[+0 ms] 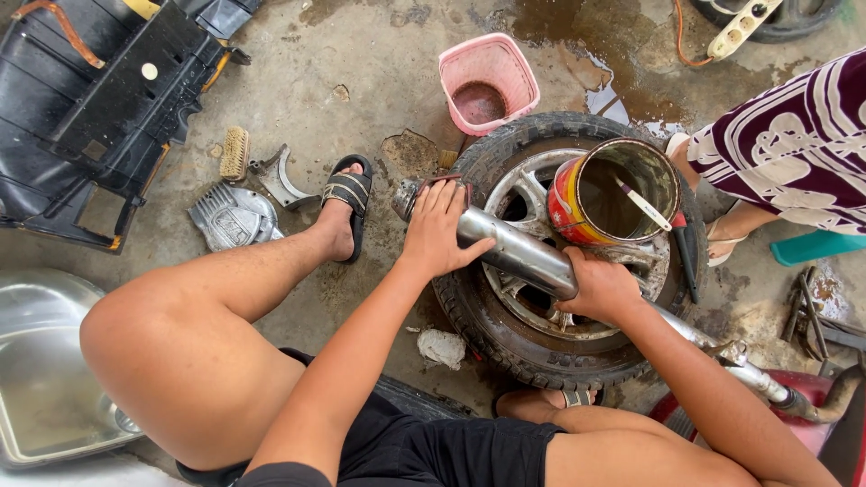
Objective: The person sits on the floor and scrubs a metal exhaust pipe resting on a tire using a small abrasive pad. They rotate the pipe to clean different sections and then use their fingers to wipe the surface.
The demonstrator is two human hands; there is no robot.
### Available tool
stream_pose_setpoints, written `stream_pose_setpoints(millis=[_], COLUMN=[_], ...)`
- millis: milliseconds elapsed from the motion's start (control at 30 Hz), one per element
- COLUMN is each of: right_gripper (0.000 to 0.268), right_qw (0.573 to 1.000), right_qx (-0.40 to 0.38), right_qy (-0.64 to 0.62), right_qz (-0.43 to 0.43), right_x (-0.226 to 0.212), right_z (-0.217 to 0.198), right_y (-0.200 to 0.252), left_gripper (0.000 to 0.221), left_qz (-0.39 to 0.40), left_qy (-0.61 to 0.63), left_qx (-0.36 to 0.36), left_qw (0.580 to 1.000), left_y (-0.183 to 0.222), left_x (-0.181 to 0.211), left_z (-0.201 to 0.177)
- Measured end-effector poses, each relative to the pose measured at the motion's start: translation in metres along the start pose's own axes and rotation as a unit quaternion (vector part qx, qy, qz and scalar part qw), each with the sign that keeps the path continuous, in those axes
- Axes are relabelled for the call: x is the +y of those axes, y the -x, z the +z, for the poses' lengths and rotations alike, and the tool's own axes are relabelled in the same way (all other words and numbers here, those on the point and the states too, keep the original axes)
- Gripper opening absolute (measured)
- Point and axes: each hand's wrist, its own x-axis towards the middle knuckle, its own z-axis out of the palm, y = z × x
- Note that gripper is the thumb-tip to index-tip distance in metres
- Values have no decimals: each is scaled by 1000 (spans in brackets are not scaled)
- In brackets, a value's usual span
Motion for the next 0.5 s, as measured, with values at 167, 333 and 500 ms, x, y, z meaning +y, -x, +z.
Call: stream_pose_setpoints(millis=[167,333,500], right_gripper=[103,104,104], right_qw=[1000,1000,1000], right_qx=[-6,-14,-5], right_qy=[-1,11,11], right_qz=[1,6,21], right_x=[1,1,-4], right_z=[-2,-4,-5], right_y=[0,-2,1], left_gripper=[108,112,119], left_qz=[-9,-35,123], left_qy=[18,-24,-64], left_qx=[42,24,3], left_qw=[999,999,990], left_y=[48,38,37], left_x=[11,23,62], left_z=[12,19,31])
